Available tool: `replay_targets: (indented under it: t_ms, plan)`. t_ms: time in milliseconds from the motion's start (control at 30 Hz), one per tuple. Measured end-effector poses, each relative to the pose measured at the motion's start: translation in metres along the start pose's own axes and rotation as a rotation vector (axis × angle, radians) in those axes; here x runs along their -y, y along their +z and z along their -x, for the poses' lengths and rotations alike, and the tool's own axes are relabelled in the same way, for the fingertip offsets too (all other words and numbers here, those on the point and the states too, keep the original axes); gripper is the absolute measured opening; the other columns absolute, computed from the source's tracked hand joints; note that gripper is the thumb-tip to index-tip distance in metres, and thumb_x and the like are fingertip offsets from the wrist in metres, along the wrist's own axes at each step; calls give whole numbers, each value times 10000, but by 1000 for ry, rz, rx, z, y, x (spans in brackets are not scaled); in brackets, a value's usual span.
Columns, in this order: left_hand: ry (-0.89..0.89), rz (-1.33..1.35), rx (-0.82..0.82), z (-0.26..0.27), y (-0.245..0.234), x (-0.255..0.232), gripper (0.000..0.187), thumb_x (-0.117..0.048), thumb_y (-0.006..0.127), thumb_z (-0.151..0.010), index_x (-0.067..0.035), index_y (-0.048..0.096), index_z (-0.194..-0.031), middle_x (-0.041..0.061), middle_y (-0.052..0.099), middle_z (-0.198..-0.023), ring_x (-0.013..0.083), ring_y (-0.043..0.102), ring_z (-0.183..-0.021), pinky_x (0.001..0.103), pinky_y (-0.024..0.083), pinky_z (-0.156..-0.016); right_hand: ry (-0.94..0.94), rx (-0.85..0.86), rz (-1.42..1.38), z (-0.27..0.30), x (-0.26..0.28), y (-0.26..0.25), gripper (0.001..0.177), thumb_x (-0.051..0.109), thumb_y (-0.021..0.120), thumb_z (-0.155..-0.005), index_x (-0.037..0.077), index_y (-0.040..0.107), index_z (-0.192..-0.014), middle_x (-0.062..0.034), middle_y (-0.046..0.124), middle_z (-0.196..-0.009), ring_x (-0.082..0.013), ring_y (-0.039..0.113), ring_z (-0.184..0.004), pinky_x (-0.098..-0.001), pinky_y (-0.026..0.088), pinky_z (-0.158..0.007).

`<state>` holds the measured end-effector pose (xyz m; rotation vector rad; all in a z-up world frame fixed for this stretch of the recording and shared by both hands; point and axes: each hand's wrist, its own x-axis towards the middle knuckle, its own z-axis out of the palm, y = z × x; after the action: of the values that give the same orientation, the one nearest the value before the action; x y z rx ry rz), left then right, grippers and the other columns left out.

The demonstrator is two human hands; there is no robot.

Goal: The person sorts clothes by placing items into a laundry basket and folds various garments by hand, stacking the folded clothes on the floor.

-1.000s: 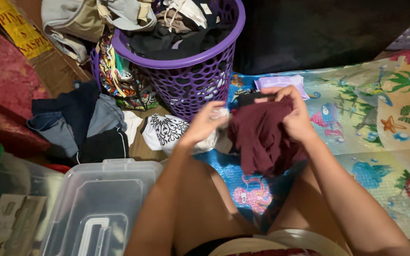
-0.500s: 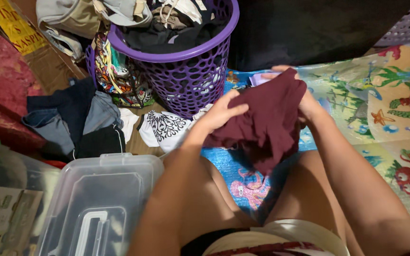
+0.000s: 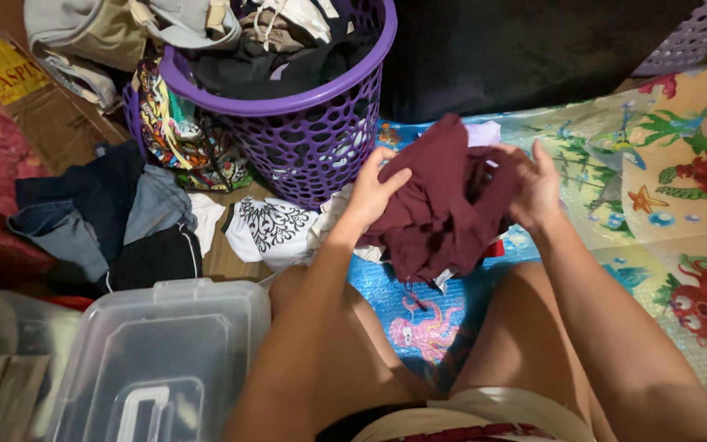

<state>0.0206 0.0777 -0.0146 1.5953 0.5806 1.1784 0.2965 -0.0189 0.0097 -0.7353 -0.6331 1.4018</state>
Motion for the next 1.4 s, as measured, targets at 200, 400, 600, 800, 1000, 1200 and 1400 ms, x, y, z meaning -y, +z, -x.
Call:
replay_targets:
  t_ms: [200, 400, 600, 800, 1000, 1200, 1400]
  plan:
    - [13, 54, 40, -4, 5, 11, 240, -112, 748, -939, -63, 572, -1096, 34, 667, -1082, 134, 628, -1054, 298, 509, -943, -396, -247, 865, -42, -25, -36, 460, 512, 636, -978, 66, 595, -1081, -27, 661, -1069, -141, 557, -971, -329, 432, -859]
    - [95, -210, 64, -4, 15, -3, 327, -160, 776, -921, -66, 587, -1171, 79, 681, -1154, 192, 638, -1144, 339, 500, -1002, 137, -124, 824, -31, -16, 18, 400, 470, 562, -1012, 102, 660, -1136, -14, 660, -970, -144, 588, -823, -335, 483, -754]
    - [-174, -132, 246, 2, 7, 3, 556, -211, 763, -950, -105, 510, -1434, 156, 581, -1415, 232, 483, -1379, 368, 406, -1112, 246, -202, 184, -31, -2, 19, 384, 349, 495, -1013, 89, 648, -1251, -84, 710, -1250, -250, 673, -1147, -456, 541, -976]
    - [-353, -321, 131, 58, -12, 39, 1051, -60, 771, -590, -62, 316, -1537, 186, 457, -1538, 295, 464, -1402, 400, 446, -1071, 148, -41, -415, -58, -4, -62, 359, 214, 475, -1111, -22, 608, -1347, -193, 678, -1364, -317, 668, -1257, -485, 515, -1142]
    - [-327, -429, -99, 112, 36, 115, 1137, -207, 950, -579, -8, 299, -1489, 267, 578, -1352, 376, 603, -1231, 427, 487, -1039, 47, -53, -290, -67, -11, -118, 410, 263, 389, -1097, 61, 608, -1378, -142, 634, -1427, -316, 614, -1302, -492, 472, -1146]
    - [-471, -753, -14, 106, 38, 184, 835, -463, 870, -744, 36, 564, -1340, 265, 642, -1306, 402, 594, -1251, 465, 468, -1079, -77, -3, -567, -50, 16, -175, 448, 246, 351, -1152, 7, 549, -1475, -212, 597, -1515, -385, 561, -1389, -536, 411, -1226]
    - [-177, -758, -194, 68, 26, 92, 514, -353, 745, -878, -66, 638, -1291, 214, 675, -1268, 418, 608, -1196, 493, 472, -994, 204, -619, -217, -15, 22, -178, 707, 507, 530, -1022, -66, 434, -1424, -224, 566, -1404, -422, 568, -1290, -561, 469, -1119]
